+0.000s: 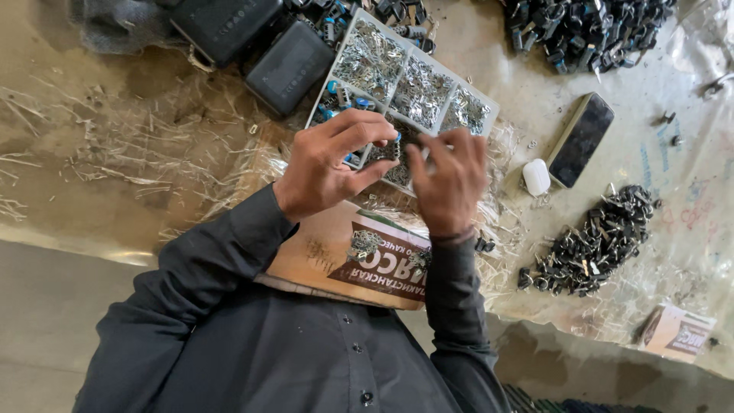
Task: The person sits at a workbench assembling small electrical connector components by hand. They repeatedly pick small metal and blue plastic parts from a compartment organizer box, fit them together in their hands, and set finished connectors aside, working through the pile one piece at a time.
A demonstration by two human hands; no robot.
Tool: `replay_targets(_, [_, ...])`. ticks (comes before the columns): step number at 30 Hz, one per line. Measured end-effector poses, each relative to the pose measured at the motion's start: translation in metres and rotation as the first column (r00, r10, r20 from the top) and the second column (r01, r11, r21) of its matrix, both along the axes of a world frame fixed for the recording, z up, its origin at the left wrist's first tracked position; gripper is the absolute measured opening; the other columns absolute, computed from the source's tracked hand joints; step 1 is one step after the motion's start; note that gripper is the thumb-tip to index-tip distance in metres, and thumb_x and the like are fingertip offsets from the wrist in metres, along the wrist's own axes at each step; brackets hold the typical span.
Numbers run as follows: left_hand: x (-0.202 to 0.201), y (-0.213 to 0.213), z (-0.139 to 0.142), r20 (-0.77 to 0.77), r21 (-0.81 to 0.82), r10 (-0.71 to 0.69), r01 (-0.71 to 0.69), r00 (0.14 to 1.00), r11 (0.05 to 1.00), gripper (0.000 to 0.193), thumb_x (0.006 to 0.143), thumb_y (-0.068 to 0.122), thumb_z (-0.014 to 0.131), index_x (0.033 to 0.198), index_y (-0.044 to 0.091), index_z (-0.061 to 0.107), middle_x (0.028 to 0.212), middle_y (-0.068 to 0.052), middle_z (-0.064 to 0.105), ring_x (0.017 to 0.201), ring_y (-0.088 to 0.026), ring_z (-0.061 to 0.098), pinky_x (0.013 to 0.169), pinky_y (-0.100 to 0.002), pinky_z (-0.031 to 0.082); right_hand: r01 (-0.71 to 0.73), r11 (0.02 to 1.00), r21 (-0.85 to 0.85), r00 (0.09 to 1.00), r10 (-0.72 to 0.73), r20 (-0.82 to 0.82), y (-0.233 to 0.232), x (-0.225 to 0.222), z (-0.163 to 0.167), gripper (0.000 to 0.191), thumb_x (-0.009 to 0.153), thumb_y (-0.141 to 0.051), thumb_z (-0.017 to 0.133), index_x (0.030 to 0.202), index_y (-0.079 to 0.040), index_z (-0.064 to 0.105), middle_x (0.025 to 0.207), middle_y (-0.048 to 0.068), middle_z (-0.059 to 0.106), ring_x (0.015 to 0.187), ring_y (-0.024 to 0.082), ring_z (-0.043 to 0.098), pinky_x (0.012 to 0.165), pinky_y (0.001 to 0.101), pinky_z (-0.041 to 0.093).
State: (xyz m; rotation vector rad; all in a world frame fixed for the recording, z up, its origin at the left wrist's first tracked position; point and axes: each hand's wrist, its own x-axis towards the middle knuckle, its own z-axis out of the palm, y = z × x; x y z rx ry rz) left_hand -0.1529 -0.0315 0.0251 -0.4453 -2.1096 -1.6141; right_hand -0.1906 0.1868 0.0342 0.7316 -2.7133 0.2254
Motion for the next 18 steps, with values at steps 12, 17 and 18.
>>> replay_targets(12, [-0.001,-0.003,0.002,-0.024,-0.045,-0.003,0.002,1.000,0.999,0.033,0.093,0.011,0.084,0.122,0.008,0.068,0.121,-0.009,0.069,0.105,-0.027,0.073,0.087,-0.035,0.061,0.119,0.818,-0.563,0.962,0.046,0.271,-0.020,0.023,0.038,0.007,0.094,-0.007,0.082,0.100,-0.005,0.078,0.093,0.001,0.060,0.084,0.013,0.051,0.071,0.0285,0.042])
replay_targets(17, [0.001,-0.006,0.002,-0.061,-0.088,-0.010,0.004,0.998,0.996,0.034,0.094,0.010,0.083,0.124,0.008,0.068,0.121,-0.008,0.068,0.103,-0.025,0.073,0.084,-0.034,0.060,0.067,0.815,-0.576,0.947,0.129,0.294,-0.027,0.028,0.043,0.008,0.094,-0.007,0.081,0.100,-0.003,0.076,0.095,0.002,0.057,0.083,0.012,0.052,0.071,0.0265,0.043])
replay_targets(18, [0.001,-0.006,0.001,-0.065,-0.089,-0.015,0.009,0.998,0.996,0.034,0.094,0.010,0.083,0.125,0.008,0.068,0.122,-0.008,0.067,0.102,-0.025,0.073,0.083,-0.034,0.060,0.060,0.818,-0.571,0.946,0.135,0.293,-0.027,0.028,0.043,0.009,0.094,-0.007,0.081,0.101,-0.003,0.077,0.095,0.002,0.057,0.082,0.012,0.052,0.071,0.0265,0.043])
